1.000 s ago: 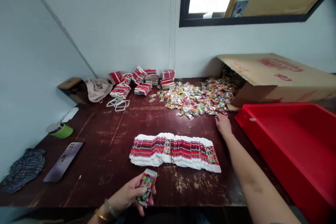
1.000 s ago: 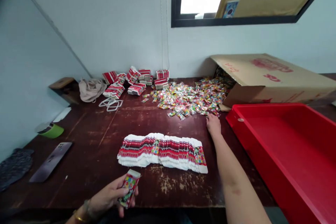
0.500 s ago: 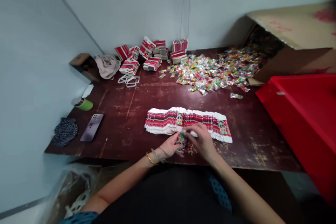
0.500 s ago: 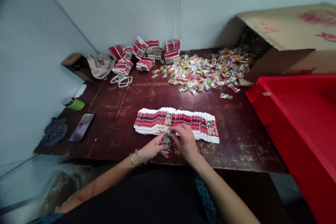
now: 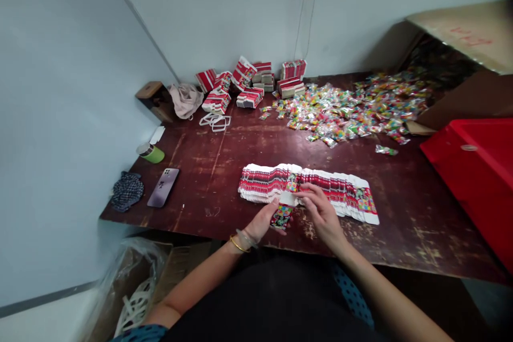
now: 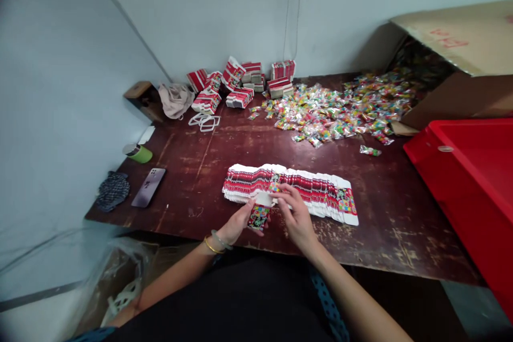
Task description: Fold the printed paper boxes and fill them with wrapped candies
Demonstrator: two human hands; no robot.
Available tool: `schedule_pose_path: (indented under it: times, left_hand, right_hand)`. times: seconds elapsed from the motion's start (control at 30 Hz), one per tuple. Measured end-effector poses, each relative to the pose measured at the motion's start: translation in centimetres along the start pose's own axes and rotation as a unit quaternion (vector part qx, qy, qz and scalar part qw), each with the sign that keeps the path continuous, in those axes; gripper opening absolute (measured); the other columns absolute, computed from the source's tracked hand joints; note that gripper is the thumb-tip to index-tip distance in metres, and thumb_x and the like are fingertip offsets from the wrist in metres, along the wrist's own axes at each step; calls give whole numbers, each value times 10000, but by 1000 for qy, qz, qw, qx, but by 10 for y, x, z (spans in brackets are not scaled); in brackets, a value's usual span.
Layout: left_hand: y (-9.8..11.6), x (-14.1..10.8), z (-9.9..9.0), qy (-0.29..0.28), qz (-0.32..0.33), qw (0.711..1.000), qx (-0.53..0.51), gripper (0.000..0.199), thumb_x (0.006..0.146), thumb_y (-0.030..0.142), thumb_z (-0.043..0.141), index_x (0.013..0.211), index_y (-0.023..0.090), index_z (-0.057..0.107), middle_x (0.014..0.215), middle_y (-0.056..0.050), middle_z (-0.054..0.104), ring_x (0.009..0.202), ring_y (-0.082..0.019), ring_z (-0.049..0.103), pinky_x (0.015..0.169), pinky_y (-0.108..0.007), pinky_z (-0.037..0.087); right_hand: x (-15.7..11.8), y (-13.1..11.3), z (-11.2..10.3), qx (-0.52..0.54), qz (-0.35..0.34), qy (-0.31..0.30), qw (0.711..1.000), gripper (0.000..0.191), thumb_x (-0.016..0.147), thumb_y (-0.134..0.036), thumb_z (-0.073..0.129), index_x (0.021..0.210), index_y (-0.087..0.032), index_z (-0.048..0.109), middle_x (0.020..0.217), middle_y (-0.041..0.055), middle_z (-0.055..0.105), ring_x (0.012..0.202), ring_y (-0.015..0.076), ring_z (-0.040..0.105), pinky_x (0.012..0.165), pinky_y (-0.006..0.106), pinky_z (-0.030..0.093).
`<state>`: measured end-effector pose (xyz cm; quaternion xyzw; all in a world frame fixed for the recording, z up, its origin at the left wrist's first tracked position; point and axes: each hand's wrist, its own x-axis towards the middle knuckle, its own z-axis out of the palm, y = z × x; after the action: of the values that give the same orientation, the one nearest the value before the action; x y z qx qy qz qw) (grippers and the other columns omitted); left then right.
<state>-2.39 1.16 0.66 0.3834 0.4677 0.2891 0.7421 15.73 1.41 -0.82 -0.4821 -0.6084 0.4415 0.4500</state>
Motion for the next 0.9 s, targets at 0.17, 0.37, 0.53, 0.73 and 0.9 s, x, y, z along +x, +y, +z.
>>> schedule_pose_path:
  times: [0.17, 0.37, 0.53, 0.73, 0.9]
  left_hand:
    - [-3, 6, -2, -2, -10, 1000, -11, 518, 843, 532, 477, 1122, 113, 601, 906, -97, 648, 794, -217, 611, 584, -298, 503]
    - [4, 9, 2, -33, 83, 986, 138, 171, 724, 248, 597, 838, 132, 647, 819, -36, 598, 774, -160, 514, 690, -268, 444]
    - [-2, 12, 5, -20, 4, 1000, 15, 317, 796, 325, 526, 997, 123, 663, 881, -69, 630, 839, -202, 550, 695, -313, 473]
    - [-3, 3, -5, -137, 14, 990, -19, 442, 755, 291, 667, 1173, 158, 620, 1048, -76, 606, 906, -192, 527, 741, -316, 504]
    - [-11, -1, 1, -169, -74, 980, -76, 494, 839, 355, 636, 1300, 214, 528, 996, -73, 604, 822, -169, 579, 702, -328, 523]
  right_hand:
    - [-6, 12, 4, 329, 265, -93, 902, 225, 789, -355, 692, 942, -203, 628, 821, 30, 654, 656, 145, 622, 630, 281, 556]
    - [-4, -3, -1, 161, 124, -132, 970, 151, 793, -259, 650, 923, -206, 704, 949, 57, 689, 822, 195, 676, 705, 325, 571]
    - [-5, -19, -10, -59, -70, -120, 989, 269, 925, -278, 535, 1133, -276, 705, 1159, 84, 671, 1049, 231, 642, 914, 396, 514]
    - [-4, -9, -9, -25, -43, -81, 995, 205, 905, -327, 594, 1037, -290, 747, 997, 56, 732, 903, 217, 683, 814, 369, 546]
    - [-23, -2, -1, -43, -79, -50, 995, 290, 919, -291, 571, 1187, -315, 678, 1110, 61, 705, 972, 213, 646, 854, 377, 531]
